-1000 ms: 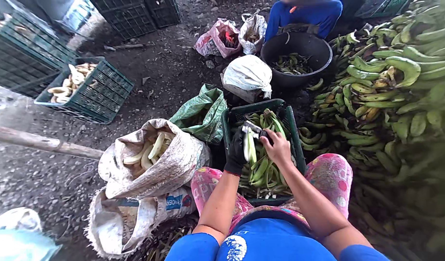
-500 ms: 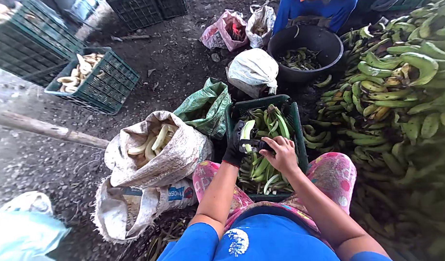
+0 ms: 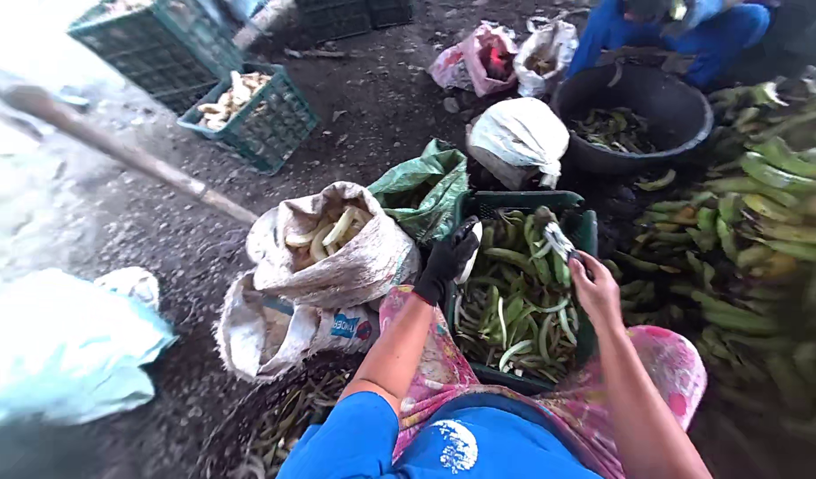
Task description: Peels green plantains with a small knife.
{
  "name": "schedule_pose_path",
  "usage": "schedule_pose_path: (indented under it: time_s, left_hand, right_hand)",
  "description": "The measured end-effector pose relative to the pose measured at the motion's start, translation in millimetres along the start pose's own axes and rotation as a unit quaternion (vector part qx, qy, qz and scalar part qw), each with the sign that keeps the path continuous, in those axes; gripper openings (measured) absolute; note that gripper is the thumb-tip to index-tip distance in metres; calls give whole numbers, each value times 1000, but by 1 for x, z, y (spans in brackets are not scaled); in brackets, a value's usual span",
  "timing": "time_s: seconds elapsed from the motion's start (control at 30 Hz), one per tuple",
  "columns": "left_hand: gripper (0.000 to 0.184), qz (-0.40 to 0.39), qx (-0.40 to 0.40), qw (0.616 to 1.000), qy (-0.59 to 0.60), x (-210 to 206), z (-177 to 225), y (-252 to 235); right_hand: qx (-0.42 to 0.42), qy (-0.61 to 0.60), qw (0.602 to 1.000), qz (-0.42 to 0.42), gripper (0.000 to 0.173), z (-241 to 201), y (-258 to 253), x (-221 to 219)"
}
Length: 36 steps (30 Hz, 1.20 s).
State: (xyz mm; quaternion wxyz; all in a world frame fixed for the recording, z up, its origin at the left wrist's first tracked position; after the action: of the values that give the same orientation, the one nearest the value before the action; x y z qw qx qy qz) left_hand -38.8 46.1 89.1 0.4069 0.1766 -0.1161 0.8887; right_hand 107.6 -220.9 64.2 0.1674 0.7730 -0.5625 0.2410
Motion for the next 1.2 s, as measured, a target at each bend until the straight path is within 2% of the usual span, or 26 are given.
schedule_pose_path:
  time_s: [0.07, 0.13, 0.2, 0.27, 0.33, 0.4, 0.43, 0.47, 0.53, 0.6, 0.63, 0.67, 0.7, 0.8, 0.87, 1.0, 1.1, 1.2]
  left_hand:
    - [46, 73, -44, 991, -107, 44, 11, -15]
    - [48, 148, -85, 959, -228, 96, 17, -26]
    - [52, 188, -99, 920, -329, 148, 24, -36]
    - [60, 200, -75, 890, -402, 185, 28, -42]
    - [73, 208, -38, 884, -417, 192, 36, -41]
    - [71, 221, -30, 891, -394, 163, 48, -35]
    - [65, 197, -28, 907, -370, 136, 53, -28]
    - [57, 149, -19, 925, -349, 103, 55, -19]
    - [42, -21, 8, 940, -340, 33, 40, 6]
    - [37, -234, 11, 895, -380, -30, -2, 33]
    - [42, -321, 30, 851, -414, -59, -25, 49]
    - [49, -382, 51, 807, -447, -81, -40, 66]
    - [53, -405, 75, 784, -464, -96, -45, 83]
    - [56, -376, 116, 785, -478, -109, -44, 107]
    - [58, -371, 82, 802, -460, -105, -56, 100]
    - [45, -348, 71, 836, -419, -92, -65, 72]
    - [40, -318, 52, 864, -386, -86, -68, 49]
    - [42, -310, 26, 878, -364, -80, -50, 31]
  right_hand:
    - [9, 6, 1000, 0, 52, 17, 6, 11]
    - [18, 14, 1000, 13, 54, 31, 11, 25]
    - [15, 15, 999, 32, 54, 39, 15, 37]
    - [-1, 8, 999, 45, 53, 44, 20, 43]
    - [-17, 6, 998, 55, 50, 49, 23, 41]
    - [-19, -1, 998, 63, 48, 49, 22, 34]
    - [-15, -7, 998, 65, 48, 51, 22, 30]
    - [-11, -11, 998, 60, 49, 52, 21, 26]
    - [11, -11, 999, 51, 50, 56, 18, 18]
    - [28, -1, 999, 41, 50, 61, 17, 12]
    - [28, 10, 999, 33, 51, 64, 16, 10]
    - [30, 21, 999, 26, 52, 66, 16, 8]
    - [32, 29, 999, 23, 51, 68, 16, 8]
    - [29, 44, 998, 19, 49, 68, 15, 8]
    - [16, 51, 999, 10, 48, 67, 13, 6]
    - [22, 47, 999, 3, 49, 68, 8, -2]
    - [16, 35, 998, -43, 55, 68, 12, -4]
    - [-12, -3, 993, -118, 57, 56, 25, -5]
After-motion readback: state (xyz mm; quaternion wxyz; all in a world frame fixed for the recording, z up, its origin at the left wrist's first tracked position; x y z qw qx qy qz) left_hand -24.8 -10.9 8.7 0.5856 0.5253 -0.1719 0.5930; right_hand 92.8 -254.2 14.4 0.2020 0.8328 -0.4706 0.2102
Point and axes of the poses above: each hand's wrist, its own y-axis away from the middle knuckle, its own x-axis out of the back of the hand, z = x × y, the point moved 1 cm from there along -y, towards the middle knuckle, and after that the axes turned 8 degrees about z, right-handed, at the moved point
